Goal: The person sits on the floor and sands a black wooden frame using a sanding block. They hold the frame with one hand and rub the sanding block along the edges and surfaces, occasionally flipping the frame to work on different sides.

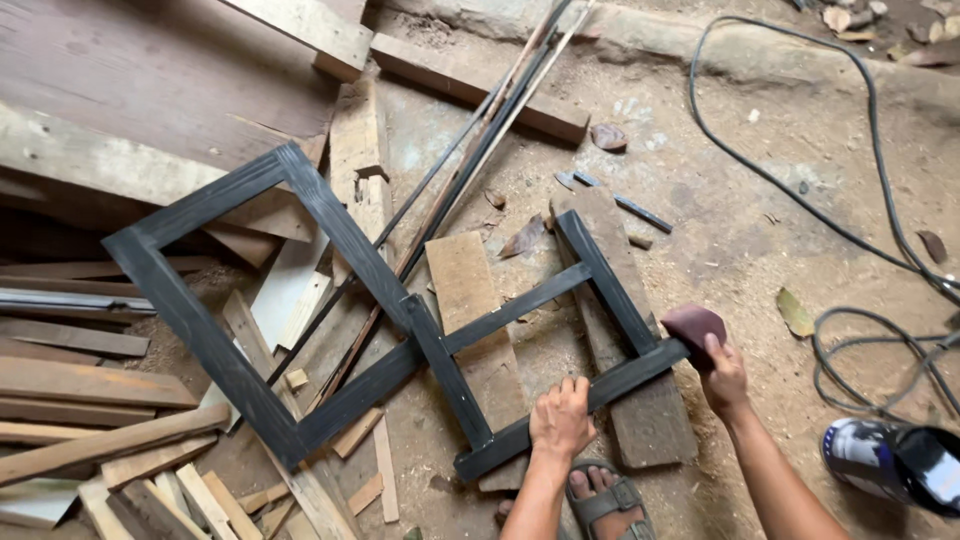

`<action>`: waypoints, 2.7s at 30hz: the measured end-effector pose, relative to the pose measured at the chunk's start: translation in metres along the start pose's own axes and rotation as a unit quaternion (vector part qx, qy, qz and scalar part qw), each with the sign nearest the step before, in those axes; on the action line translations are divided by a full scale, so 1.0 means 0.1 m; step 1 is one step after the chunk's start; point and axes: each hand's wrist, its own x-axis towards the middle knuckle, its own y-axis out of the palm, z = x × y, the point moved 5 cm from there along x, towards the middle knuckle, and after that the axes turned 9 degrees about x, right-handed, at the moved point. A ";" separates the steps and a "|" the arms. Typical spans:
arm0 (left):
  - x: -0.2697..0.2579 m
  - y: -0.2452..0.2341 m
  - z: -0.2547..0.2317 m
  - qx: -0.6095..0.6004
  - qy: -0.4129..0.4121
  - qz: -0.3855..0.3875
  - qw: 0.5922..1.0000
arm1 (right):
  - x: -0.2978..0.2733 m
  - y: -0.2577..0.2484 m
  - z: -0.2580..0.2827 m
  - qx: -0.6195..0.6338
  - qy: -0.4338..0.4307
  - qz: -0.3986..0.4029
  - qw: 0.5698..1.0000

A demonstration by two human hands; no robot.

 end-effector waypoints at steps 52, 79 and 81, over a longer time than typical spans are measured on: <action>0.48 -0.30 -0.48 -0.048 0.109 -0.012 0.993 | -1.32 0.75 0.59 -0.393 -0.233 -0.026 0.889; -0.27 -0.11 -0.18 0.005 0.289 0.241 0.926 | -0.22 0.93 0.24 -0.576 -0.319 0.080 0.748; -0.31 0.04 -0.12 0.037 0.281 0.212 0.935 | -0.37 0.86 0.17 -0.559 -0.288 0.057 0.776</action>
